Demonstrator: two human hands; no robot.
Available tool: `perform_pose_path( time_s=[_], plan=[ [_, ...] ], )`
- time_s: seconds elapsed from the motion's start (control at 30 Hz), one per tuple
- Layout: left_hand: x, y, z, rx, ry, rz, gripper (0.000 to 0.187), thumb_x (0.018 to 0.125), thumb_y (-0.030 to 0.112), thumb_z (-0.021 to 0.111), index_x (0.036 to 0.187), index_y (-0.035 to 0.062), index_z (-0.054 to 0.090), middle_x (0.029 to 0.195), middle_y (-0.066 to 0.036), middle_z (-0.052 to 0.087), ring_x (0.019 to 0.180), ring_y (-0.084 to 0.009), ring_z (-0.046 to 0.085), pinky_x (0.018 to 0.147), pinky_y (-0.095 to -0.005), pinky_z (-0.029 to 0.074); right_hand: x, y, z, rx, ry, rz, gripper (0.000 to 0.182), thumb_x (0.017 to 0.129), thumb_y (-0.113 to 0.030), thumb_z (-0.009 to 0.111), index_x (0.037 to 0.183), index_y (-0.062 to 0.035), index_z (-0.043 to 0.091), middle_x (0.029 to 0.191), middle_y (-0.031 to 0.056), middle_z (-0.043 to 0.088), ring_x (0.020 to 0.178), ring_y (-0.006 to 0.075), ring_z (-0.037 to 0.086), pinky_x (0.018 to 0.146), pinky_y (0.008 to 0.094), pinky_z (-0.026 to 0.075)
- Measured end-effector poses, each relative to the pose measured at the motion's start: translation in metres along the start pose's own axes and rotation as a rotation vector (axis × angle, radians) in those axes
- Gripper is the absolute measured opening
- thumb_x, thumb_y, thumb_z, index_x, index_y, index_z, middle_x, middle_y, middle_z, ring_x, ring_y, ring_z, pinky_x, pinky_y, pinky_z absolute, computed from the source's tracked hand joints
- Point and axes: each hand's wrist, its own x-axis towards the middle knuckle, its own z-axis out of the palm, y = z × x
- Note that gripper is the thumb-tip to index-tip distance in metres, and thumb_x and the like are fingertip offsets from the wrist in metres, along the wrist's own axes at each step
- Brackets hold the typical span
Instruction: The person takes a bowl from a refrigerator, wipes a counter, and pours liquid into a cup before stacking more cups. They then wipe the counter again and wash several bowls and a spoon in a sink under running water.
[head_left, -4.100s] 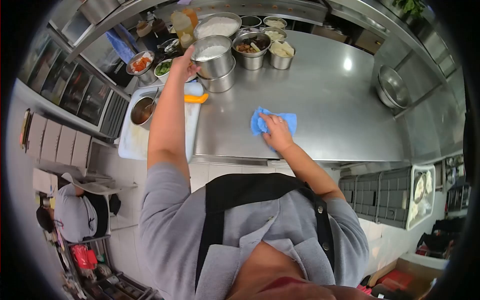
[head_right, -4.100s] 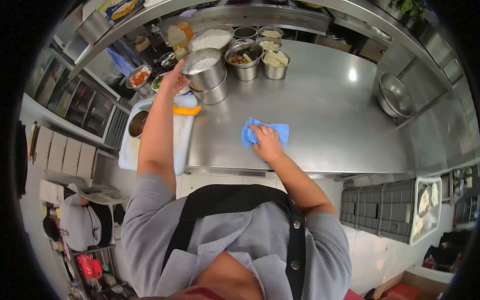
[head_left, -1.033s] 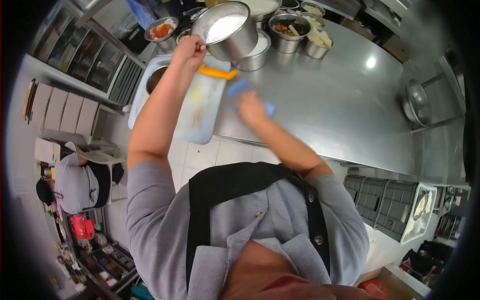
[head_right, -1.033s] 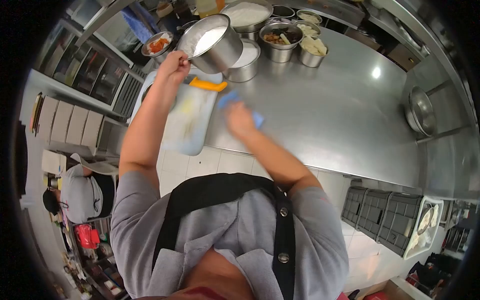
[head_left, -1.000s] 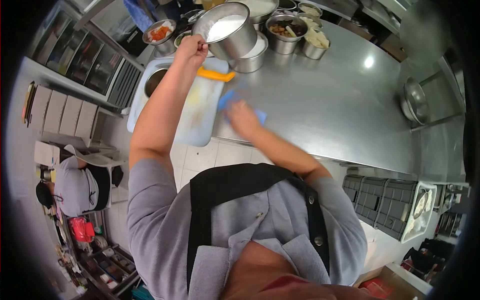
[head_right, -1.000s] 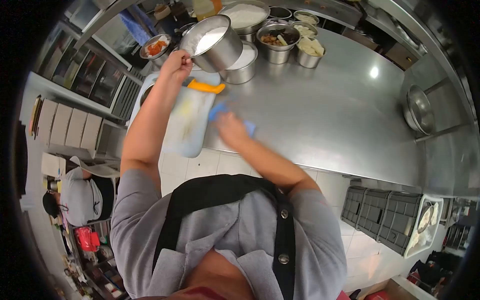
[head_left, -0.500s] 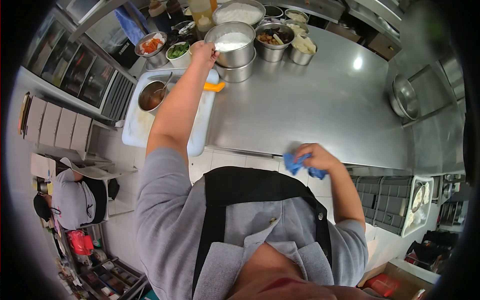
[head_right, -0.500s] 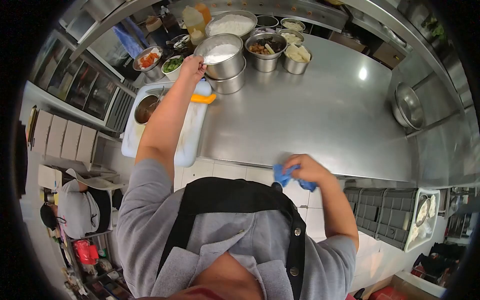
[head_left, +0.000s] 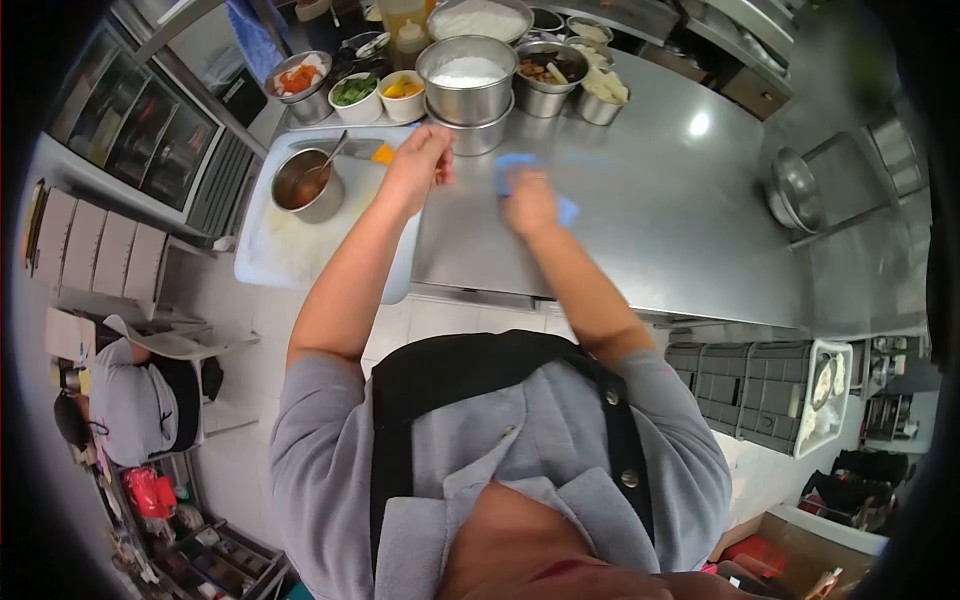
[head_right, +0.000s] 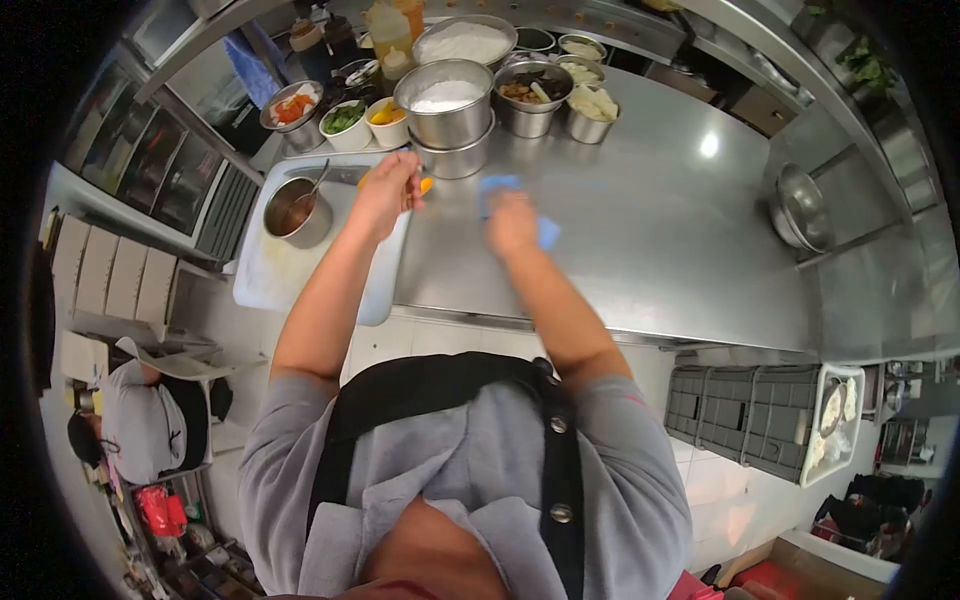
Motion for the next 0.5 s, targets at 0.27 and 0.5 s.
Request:
perform_pose_path(
  time_s=[0.27,0.5],
  plan=[
    [-0.049,0.009,-0.026,0.454,-0.141,0.218,0.026,0.097,0.027,0.046,0.088,0.0051,0.058,0.052,0.001,0.046,0.046,-0.0095,0.044,0.045,-0.0248,0.037,-0.076,-0.12,-0.035,0.93,-1.017,-0.451,0.029,0.065,-0.011,0.06,0.093,-0.0063,0.069,0.088,0.012,0.068,0.075,0.0227,0.062,0.068,0.0367,0.049],
    [-0.047,0.051,-0.005,0.932,-0.124,0.903,0.018,0.085,0.025,0.063,0.081,0.0081,0.068,0.074,-0.005,0.06,0.074,-0.0159,0.057,0.067,-0.0272,0.045,-0.051,-0.095,-0.067,0.912,-0.769,-0.704,0.033,0.064,-0.005,0.061,0.097,-0.0066,0.067,0.089,0.0117,0.065,0.086,0.0261,0.061,0.081,0.0364,0.047]
  ],
)
